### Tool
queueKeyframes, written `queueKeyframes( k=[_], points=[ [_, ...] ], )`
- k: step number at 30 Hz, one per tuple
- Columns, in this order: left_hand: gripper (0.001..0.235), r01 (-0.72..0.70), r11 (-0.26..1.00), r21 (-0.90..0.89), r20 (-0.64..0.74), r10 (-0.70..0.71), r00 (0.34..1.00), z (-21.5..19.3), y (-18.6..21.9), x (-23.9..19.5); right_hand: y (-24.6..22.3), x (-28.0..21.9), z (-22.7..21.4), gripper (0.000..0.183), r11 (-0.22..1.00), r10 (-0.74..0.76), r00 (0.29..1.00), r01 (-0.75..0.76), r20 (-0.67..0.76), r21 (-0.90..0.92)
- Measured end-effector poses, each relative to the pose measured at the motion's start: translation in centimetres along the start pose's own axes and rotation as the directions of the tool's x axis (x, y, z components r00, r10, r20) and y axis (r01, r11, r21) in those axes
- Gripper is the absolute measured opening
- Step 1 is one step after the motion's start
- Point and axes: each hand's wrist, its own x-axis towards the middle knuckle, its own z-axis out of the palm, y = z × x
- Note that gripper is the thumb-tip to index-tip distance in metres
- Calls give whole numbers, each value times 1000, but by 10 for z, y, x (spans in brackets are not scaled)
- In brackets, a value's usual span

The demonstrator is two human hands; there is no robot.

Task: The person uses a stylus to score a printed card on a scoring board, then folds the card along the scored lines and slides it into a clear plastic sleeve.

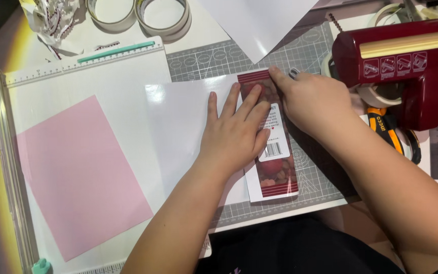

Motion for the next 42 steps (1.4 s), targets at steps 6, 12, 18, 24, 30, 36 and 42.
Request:
queueKeyframes(
  k=[6,12,18,24,30,36,42],
  points=[
    [52,5,1000,4,16,-5,1000,-1,0,1,12,-54,33,42,986,-148,967,127,-208,-108],
    [51,-42,997,70,-144,52,988,14,-4,0,36,-108,70,63,968,-227,968,211,-109,-139],
    [77,-45,995,90,63,39,997,-5,-1,4,51,-132,75,50,971,-236,961,238,-145,-5],
    [83,-47,995,91,57,42,998,-5,0,3,50,-122,69,54,982,-182,983,180,14,61],
    [82,-40,996,81,64,35,997,-5,1,2,53,-137,68,54,941,-324,945,328,-53,84],
    [82,-51,995,88,40,47,998,-1,-2,2,52,-172,66,38,867,-456,883,469,-111,166],
    [84,-58,994,91,40,54,998,-1,-2,3,45,-185,66,36,837,-490,839,529,-238,142]
  ],
)
